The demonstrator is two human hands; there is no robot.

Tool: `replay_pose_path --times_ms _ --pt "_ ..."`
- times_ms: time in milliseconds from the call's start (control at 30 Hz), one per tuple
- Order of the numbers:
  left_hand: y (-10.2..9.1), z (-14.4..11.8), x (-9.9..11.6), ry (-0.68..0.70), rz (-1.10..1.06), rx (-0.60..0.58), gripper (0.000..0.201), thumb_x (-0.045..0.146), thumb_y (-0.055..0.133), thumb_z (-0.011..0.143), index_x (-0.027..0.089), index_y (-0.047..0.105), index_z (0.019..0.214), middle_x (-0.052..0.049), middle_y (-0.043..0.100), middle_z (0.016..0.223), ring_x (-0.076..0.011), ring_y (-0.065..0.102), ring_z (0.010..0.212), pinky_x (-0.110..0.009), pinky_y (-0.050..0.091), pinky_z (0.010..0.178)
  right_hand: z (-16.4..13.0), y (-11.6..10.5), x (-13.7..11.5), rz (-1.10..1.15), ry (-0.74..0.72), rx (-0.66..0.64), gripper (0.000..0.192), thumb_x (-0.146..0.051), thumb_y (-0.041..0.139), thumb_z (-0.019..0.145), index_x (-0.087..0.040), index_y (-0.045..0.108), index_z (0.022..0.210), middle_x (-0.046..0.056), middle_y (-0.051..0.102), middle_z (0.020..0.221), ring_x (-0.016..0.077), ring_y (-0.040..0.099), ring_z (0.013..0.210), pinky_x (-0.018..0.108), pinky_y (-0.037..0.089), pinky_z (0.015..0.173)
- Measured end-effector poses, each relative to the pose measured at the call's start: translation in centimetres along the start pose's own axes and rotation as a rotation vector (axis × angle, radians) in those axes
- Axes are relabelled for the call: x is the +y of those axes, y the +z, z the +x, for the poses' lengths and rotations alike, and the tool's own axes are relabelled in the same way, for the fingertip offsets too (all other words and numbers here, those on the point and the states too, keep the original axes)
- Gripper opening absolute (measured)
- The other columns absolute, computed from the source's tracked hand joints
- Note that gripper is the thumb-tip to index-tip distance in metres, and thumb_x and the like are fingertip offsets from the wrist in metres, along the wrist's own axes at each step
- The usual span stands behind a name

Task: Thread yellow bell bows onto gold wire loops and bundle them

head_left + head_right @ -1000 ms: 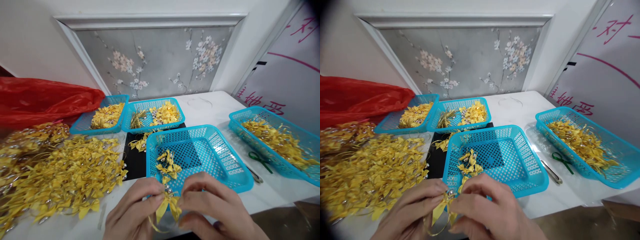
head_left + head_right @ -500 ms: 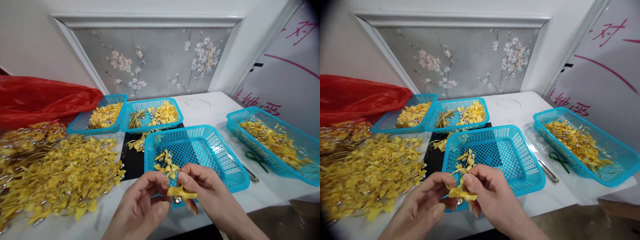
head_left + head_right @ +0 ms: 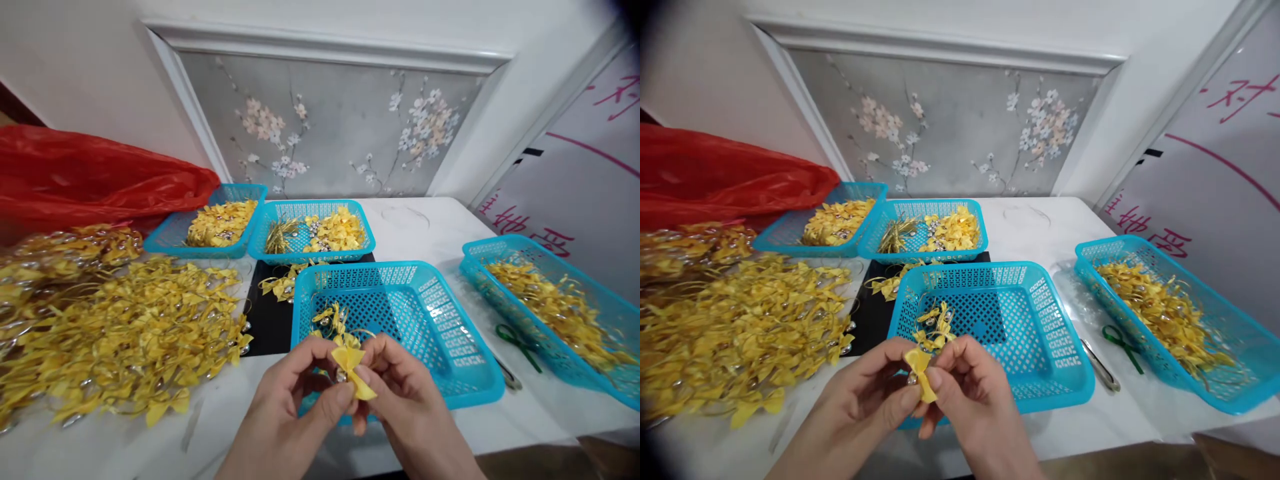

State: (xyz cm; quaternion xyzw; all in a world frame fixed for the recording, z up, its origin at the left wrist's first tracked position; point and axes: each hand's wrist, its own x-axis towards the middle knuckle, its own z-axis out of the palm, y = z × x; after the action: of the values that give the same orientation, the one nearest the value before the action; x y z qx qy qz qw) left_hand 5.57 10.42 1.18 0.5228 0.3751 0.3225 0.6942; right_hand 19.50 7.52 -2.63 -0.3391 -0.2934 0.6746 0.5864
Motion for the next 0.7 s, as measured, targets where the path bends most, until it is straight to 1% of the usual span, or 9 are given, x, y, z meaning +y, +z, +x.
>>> replay_pose_path --times_ms 100,200,267,333,400,467,567,600,700 --pt "-0.3 -0.2 0.5 -0.004 0.102 0.026 0.012 0.033 0.056 0.090 0.024 0.062 0.085 0.003 0.060 0.077 -0.0133 0.057 0.072 -0.022 0.049 0.065 -0.4 -0.4 0.1 -0.154 0.030 -0.045 0.024 -0.038 0.070 0.085 -0.019 0.056 0.077 -0.003 0.060 0.069 0.0075 0.056 0.058 0.018 0.052 0.054" --pt "-0.7 -0.5 0.8 0.016 0.262 0.044 0.012 0.032 0.052 0.092 0.025 0.061 0.087 0.004 0.060 0.079 -0.0123 0.056 0.075 -0.020 0.046 0.067 -0.5 -1.0 -0.6 -0.329 0.005 -0.086 0.021 -0.039 0.068 0.085 -0.020 0.060 0.080 -0.002 0.058 0.077 0.0086 0.055 0.066 0.019 0.050 0.060" --pt "-1.1 -0.7 0.8 0.052 0.367 0.032 0.012 0.030 0.050 0.093 0.027 0.060 0.088 0.005 0.059 0.081 -0.0122 0.056 0.076 -0.020 0.045 0.067 -0.4 -1.5 -1.3 -0.418 -0.024 -0.102 0.015 -0.036 0.069 0.085 -0.025 0.062 0.091 -0.002 0.060 0.088 0.0111 0.056 0.077 0.021 0.049 0.067" --pt "-1.4 -0.8 0.6 0.113 0.470 0.021 0.011 0.028 0.049 0.093 0.028 0.059 0.089 0.004 0.059 0.085 -0.0125 0.056 0.078 -0.020 0.045 0.067 -0.5 -1.9 -2.1 -0.496 -0.060 -0.127 0.021 -0.034 0.068 0.086 -0.031 0.060 0.105 -0.001 0.061 0.100 0.0136 0.057 0.087 0.024 0.049 0.072" --pt "-1.6 -0.9 0.5 0.179 0.558 0.024 0.010 0.025 0.049 0.094 0.029 0.058 0.092 0.004 0.059 0.091 -0.0123 0.058 0.081 -0.021 0.045 0.070 -0.5 -2.0 -2.8 -0.582 -0.109 -0.159 0.024 -0.034 0.064 0.088 -0.035 0.059 0.112 -0.001 0.062 0.105 0.0149 0.058 0.089 0.026 0.049 0.075" --pt "-1.8 -1.0 0.4 0.228 0.632 0.022 0.013 0.023 0.046 0.094 0.031 0.057 0.095 0.005 0.061 0.095 -0.0119 0.060 0.084 -0.021 0.046 0.073 -0.6 -1.9 -3.2 -0.676 -0.155 -0.178 0.020 -0.034 0.061 0.090 -0.035 0.061 0.111 -0.001 0.064 0.101 0.0156 0.058 0.087 0.027 0.048 0.076" --pt "-1.8 -1.0 0.3 0.255 0.709 0.028 0.020 0.020 0.045 0.094 0.034 0.057 0.101 0.005 0.065 0.098 -0.0124 0.063 0.090 -0.022 0.048 0.079 -0.6 -1.5 -3.2 -0.770 -0.195 -0.159 0.010 -0.033 0.060 0.090 -0.030 0.063 0.099 -0.002 0.066 0.087 0.0153 0.058 0.079 0.027 0.047 0.072" --pt "-1.8 -0.9 0.3 0.254 0.714 0.045 0.023 0.019 0.046 0.093 0.035 0.058 0.105 0.006 0.067 0.100 -0.0128 0.064 0.092 -0.023 0.048 0.082 -0.5 -1.3 -3.1 -0.785 -0.200 -0.149 0.007 -0.032 0.060 0.090 -0.027 0.063 0.093 -0.002 0.065 0.082 0.0146 0.057 0.075 0.026 0.046 0.069" --pt "-1.6 -0.7 0.2 0.254 0.617 0.137 0.029 0.018 0.052 0.089 0.037 0.058 0.110 0.005 0.068 0.109 -0.0137 0.066 0.096 -0.023 0.051 0.083 -0.5 -1.1 -2.5 -0.797 -0.246 -0.106 0.011 -0.029 0.058 0.091 -0.024 0.061 0.083 -0.004 0.060 0.071 0.0120 0.053 0.065 0.022 0.043 0.058"
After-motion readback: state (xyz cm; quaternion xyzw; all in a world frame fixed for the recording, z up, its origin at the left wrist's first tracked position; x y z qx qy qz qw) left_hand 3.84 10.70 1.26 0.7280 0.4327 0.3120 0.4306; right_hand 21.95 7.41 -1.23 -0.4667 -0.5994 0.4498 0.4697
